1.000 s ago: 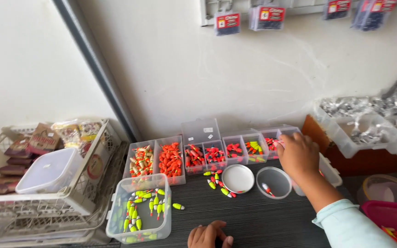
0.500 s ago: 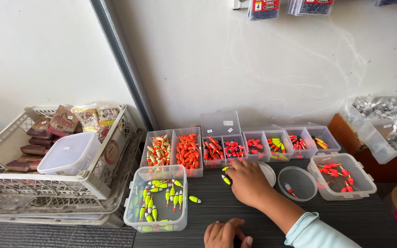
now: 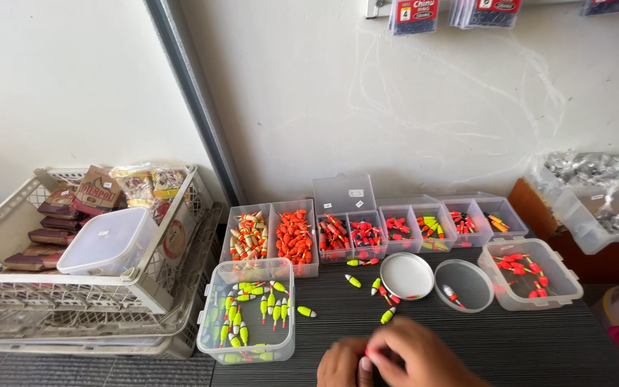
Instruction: The person sorts small, colorful fishing lures by hand on a table. They pick up individual lures from a pile, separate them, and place them into various clear plastic containers and a pink basket. The person also pours a large quantity of lures from the pink basket onto the table to continue sorting.
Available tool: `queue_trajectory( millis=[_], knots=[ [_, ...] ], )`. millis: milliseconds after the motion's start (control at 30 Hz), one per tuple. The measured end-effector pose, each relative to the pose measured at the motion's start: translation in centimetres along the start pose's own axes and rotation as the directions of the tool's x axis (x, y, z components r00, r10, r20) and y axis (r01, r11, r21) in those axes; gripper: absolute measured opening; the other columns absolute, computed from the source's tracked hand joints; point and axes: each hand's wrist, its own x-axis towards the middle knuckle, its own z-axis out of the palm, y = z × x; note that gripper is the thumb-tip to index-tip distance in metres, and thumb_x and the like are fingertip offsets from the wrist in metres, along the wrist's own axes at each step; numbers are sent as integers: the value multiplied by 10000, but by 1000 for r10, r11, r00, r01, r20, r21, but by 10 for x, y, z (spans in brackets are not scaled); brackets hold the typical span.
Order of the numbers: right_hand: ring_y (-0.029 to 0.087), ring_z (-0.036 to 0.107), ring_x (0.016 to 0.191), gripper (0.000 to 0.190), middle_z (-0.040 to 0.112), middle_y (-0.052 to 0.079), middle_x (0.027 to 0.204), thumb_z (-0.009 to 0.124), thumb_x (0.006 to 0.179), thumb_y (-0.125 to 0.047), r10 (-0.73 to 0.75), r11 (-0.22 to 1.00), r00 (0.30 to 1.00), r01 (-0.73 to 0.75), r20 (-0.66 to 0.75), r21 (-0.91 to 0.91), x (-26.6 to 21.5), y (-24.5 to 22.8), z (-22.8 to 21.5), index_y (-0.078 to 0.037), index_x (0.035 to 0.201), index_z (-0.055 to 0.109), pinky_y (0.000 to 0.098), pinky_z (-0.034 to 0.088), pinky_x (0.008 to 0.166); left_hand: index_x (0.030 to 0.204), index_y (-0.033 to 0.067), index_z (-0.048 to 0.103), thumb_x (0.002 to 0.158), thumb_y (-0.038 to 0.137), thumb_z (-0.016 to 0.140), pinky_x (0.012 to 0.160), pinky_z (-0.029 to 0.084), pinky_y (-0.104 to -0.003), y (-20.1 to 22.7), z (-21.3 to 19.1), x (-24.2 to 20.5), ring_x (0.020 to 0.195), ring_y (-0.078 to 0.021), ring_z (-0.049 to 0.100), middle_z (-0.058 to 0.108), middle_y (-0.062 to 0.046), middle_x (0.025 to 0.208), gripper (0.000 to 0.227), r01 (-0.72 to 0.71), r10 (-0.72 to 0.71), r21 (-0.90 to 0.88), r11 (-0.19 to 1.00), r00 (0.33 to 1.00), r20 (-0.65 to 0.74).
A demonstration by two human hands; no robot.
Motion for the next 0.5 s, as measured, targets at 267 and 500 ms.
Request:
queue_trajectory(
  millis=[267, 500],
  knots=[
    [86, 612, 505, 208, 752, -41, 549, 684, 796, -301, 522, 847, 786, -434, -330, 307, -76, 14, 38, -163, 652, 741, 243, 501, 538, 736, 253, 655, 1029, 550, 399, 906, 454, -405, -15, 13, -25, 690, -172, 618, 647, 106, 656, 490, -180, 126, 149, 972, 941, 314],
    [126, 591, 629, 247, 669, -46, 685, 615, 924, -355, 315, 934, 933, -271, -175, 233, -79, 29, 27, -170, 768, 665, 281, 490, 618, 840, 269, 697, 979, 513, 550, 955, 420, -443, -22, 8, -28, 801, -184, 674, 710, 115, 783, 317, -222, 168, 88, 971, 896, 410]
  ],
)
